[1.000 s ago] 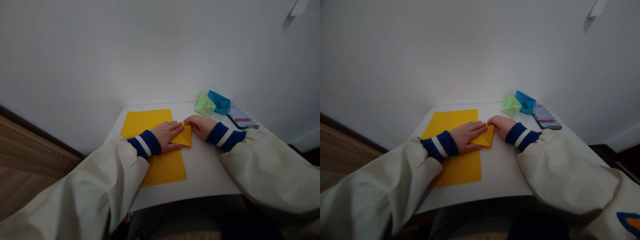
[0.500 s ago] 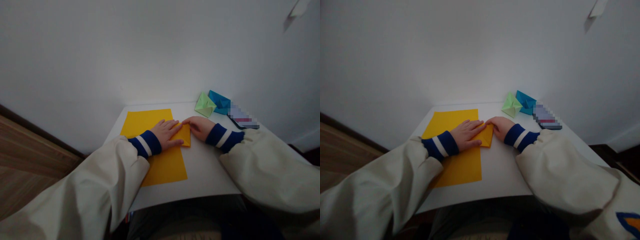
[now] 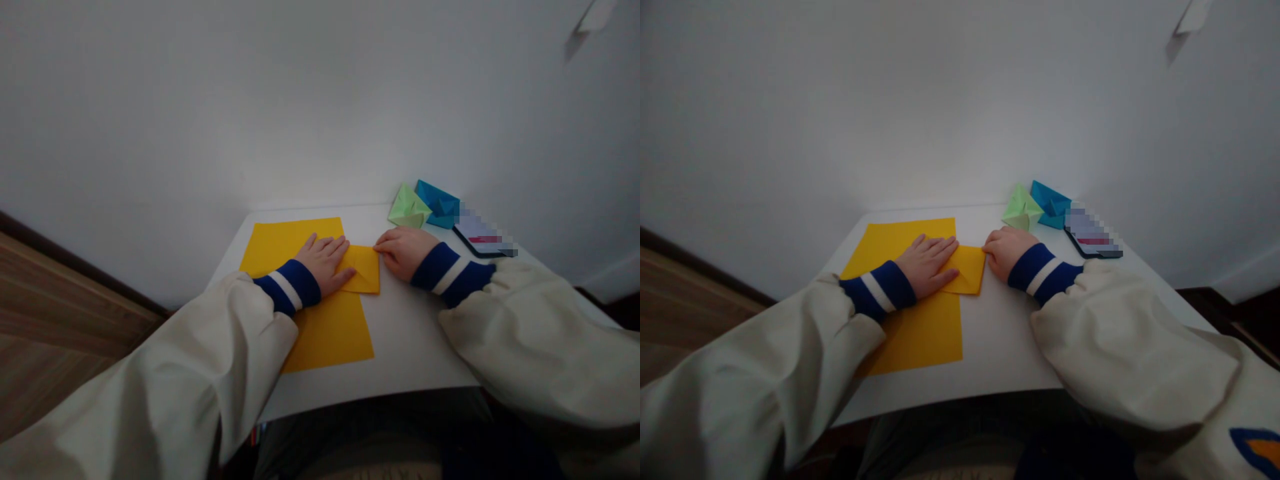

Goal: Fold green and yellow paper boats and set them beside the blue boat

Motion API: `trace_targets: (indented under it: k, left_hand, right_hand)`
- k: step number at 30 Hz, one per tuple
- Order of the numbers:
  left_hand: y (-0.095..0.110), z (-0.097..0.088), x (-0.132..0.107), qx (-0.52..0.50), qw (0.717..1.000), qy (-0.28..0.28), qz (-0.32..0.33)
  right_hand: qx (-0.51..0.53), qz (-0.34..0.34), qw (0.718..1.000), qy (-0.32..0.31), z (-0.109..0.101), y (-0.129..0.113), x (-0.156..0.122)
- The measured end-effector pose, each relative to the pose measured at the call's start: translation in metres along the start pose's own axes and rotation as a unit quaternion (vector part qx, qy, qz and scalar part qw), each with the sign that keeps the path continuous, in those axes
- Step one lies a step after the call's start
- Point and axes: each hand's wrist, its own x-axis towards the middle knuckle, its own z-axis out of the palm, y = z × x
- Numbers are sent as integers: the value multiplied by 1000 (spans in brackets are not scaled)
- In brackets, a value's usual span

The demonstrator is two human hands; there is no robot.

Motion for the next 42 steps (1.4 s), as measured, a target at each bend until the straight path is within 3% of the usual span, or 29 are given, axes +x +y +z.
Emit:
trace_targets:
  k: [7, 11, 13, 15, 24, 28, 32, 38, 42]
  left_hand:
    - [0, -2, -2, 16, 999, 44, -24]
    - [-2, -2, -2, 21, 996, 77, -48]
    - [-4, -3, 0, 22, 994, 88, -64]
    - [-5, -4, 2, 21, 992, 98, -77]
    - [-6, -1, 1, -16, 991, 101, -89]
    - [-5, 0, 2, -51, 993, 85, -68]
    - [-7, 1, 4, -62, 998, 16, -11]
    - [-6, 0, 5, -15, 999, -28, -8]
    - [-6, -3, 5, -12, 998, -56, -26]
  right_hand:
    - [28, -3, 999, 26, -3, -3, -1]
    - [115, -132, 982, 75, -5, -12, -2]
    - [137, -200, 968, 70, -5, -16, -3]
    - [134, -225, 963, 61, -5, -16, -3]
    - [26, -88, 995, 31, 0, 2, -1]
    - [-18, -57, 998, 23, -2, 2, 0]
    - [-8, -52, 998, 19, -2, -2, 0]
    - [97, -199, 974, 46, -2, -13, -3]
    - [118, -214, 968, 51, -4, -17, -5]
